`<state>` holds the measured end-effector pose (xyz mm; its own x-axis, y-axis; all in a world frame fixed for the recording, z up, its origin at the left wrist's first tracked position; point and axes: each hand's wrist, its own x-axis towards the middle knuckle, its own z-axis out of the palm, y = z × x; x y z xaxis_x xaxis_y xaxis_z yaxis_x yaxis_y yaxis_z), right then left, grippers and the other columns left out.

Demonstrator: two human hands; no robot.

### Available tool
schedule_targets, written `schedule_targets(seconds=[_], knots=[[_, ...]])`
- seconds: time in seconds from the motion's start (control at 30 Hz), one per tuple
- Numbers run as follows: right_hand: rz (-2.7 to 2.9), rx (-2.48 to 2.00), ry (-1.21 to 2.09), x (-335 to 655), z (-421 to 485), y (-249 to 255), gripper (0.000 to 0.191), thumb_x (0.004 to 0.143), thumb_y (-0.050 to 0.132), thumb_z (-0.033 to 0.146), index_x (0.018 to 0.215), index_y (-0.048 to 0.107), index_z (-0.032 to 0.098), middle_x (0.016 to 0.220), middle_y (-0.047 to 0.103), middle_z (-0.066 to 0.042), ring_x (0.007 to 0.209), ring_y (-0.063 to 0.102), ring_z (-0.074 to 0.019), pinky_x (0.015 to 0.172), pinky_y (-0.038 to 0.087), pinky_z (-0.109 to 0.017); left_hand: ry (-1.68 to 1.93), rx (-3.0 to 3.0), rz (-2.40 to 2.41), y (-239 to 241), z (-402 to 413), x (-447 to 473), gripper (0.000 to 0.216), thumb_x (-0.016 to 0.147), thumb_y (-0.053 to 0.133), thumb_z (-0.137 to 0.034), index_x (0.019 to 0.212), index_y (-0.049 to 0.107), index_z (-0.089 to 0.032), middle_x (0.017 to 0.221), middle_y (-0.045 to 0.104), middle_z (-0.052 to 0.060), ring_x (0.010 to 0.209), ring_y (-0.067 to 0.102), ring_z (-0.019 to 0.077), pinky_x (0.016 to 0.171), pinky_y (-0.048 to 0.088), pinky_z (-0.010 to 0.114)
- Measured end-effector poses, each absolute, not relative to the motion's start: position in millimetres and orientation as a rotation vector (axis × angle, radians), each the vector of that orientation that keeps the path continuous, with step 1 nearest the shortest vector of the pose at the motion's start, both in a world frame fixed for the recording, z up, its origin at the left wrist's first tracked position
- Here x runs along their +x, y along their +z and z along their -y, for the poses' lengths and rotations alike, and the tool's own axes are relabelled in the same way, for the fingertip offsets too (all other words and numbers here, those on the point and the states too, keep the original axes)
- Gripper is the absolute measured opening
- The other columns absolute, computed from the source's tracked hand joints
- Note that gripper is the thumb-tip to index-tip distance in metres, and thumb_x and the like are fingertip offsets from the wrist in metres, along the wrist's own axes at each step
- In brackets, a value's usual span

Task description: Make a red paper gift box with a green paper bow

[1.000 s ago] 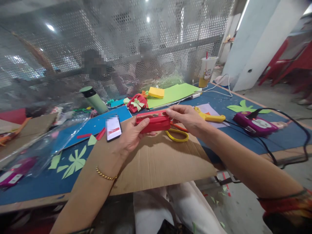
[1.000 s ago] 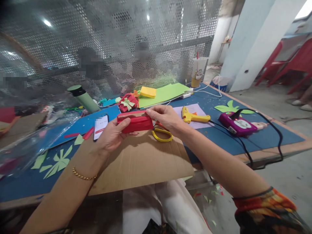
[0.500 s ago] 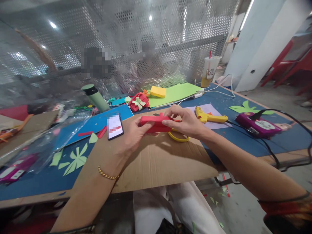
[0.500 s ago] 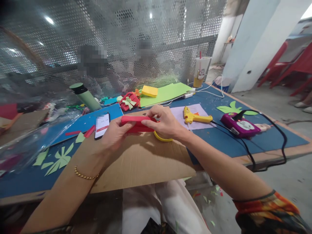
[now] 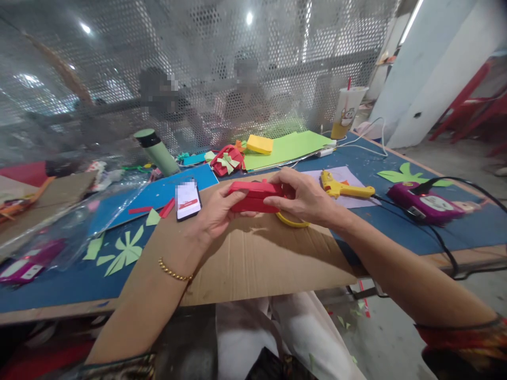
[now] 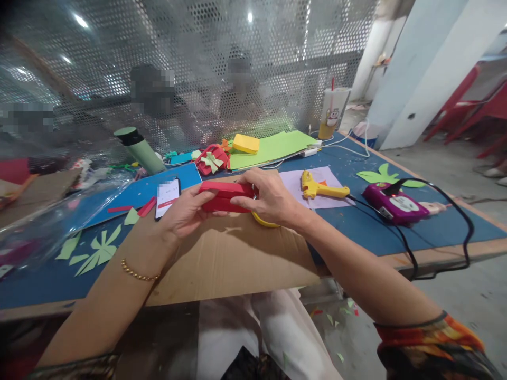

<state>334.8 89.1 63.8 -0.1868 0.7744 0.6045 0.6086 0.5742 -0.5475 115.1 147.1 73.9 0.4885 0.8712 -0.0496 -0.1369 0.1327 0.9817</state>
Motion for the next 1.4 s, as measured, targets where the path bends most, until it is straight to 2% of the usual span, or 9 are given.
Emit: schedule_targets(seconds=[0.2, 0.3, 0.4, 0.5, 0.6, 0.7, 0.9, 1.2, 1.4], knots=[[1.946, -1.187, 0.231, 339, -91, 66, 0.011, 0.089, 0.074, 0.029, 0.089, 0.065, 0.021, 0.084, 0.062, -0.002, 0.076, 0.051, -0.0171, 0.072, 0.039, -0.031, 0.808, 1.148, -0.775, 78, -148, 115, 0.014, 0.094, 0.069, -0.011, 0.102, 0.081, -0.013, 0.102, 0.084, 0.01, 0.081, 0.079, 0.0196, 0.059, 0.07, 0.029], [1.935, -1.192, 0.248, 341, -93, 65, 0.01, 0.089, 0.072, 0.028, 0.09, 0.065, 0.021, 0.085, 0.063, -0.002, 0.076, 0.052, -0.0171, 0.072, 0.039, -0.031, 0.772, 1.153, -0.727, 78, -149, 113, 0.014, 0.092, 0.076, -0.014, 0.104, 0.082, -0.014, 0.106, 0.084, 0.01, 0.085, 0.079, 0.0195, 0.063, 0.071, 0.028], [1.914, -1.189, 0.266, 342, -94, 65, 0.01, 0.089, 0.069, 0.03, 0.089, 0.065, 0.021, 0.083, 0.061, -0.001, 0.076, 0.051, -0.0166, 0.072, 0.039, -0.031, 0.752, 1.189, -0.668, 75, -151, 112, 0.025, 0.083, 0.089, -0.016, 0.107, 0.082, -0.014, 0.109, 0.083, 0.009, 0.09, 0.08, 0.0192, 0.07, 0.071, 0.027], [1.912, -1.212, 0.299, 342, -95, 65, 0.013, 0.089, 0.068, 0.032, 0.086, 0.063, 0.021, 0.079, 0.059, 0.0, 0.074, 0.05, -0.0158, 0.071, 0.037, -0.031, 0.774, 1.229, -0.64, 71, -151, 112, 0.034, 0.077, 0.097, -0.024, 0.106, 0.082, -0.015, 0.109, 0.083, 0.009, 0.091, 0.08, 0.0197, 0.067, 0.07, 0.024], [1.917, -1.216, 0.371, 342, -96, 65, 0.024, 0.092, 0.066, 0.04, 0.079, 0.059, 0.021, 0.074, 0.056, 0.001, 0.071, 0.046, -0.0149, 0.068, 0.035, -0.031, 0.795, 1.256, -0.634, 68, -152, 113, 0.035, 0.077, 0.098, -0.032, 0.103, 0.081, -0.016, 0.108, 0.083, 0.01, 0.09, 0.08, 0.0202, 0.064, 0.068, 0.022], [1.884, -1.194, 0.477, 343, -99, 64, 0.034, 0.094, 0.064, 0.049, 0.075, 0.058, 0.022, 0.069, 0.052, 0.002, 0.068, 0.042, -0.0142, 0.064, 0.032, -0.03, 0.801, 1.265, -0.644, 69, -152, 113, 0.034, 0.079, 0.097, -0.033, 0.103, 0.08, -0.016, 0.105, 0.083, 0.009, 0.089, 0.08, 0.0203, 0.063, 0.067, 0.023], [1.802, -1.167, 0.657, 342, -102, 60, 0.033, 0.083, 0.072, 0.051, 0.074, 0.059, 0.022, 0.07, 0.054, 0.001, 0.066, 0.046, -0.0138, 0.061, 0.035, -0.03, 0.743, 1.349, -0.706, 72, -148, 113, 0.031, 0.086, 0.089, -0.032, 0.11, 0.078, -0.015, 0.112, 0.083, 0.012, 0.094, 0.081, 0.0237, 0.066, 0.069, 0.028], [1.774, -1.195, 0.656, 337, -102, 59, 0.027, 0.08, 0.069, 0.045, 0.071, 0.057, 0.022, 0.066, 0.054, 0.002, 0.063, 0.045, -0.0134, 0.058, 0.033, -0.029, 0.758, 1.295, -0.775, 71, -144, 117, 0.032, 0.085, 0.086, -0.027, 0.111, 0.079, -0.012, 0.102, 0.084, 0.012, 0.076, 0.078, 0.0194, 0.049, 0.06, 0.022], [1.769, -1.202, 0.739, 335, -98, 61, 0.031, 0.082, 0.07, 0.048, 0.069, 0.057, 0.023, 0.06, 0.05, 0.003, 0.059, 0.043, -0.0121, 0.054, 0.029, -0.028, 0.766, 1.324, -0.754, 70, -145, 117, 0.042, 0.074, 0.095, -0.03, 0.108, 0.08, -0.012, 0.1, 0.083, 0.012, 0.073, 0.077, 0.0192, 0.046, 0.058, 0.022]])
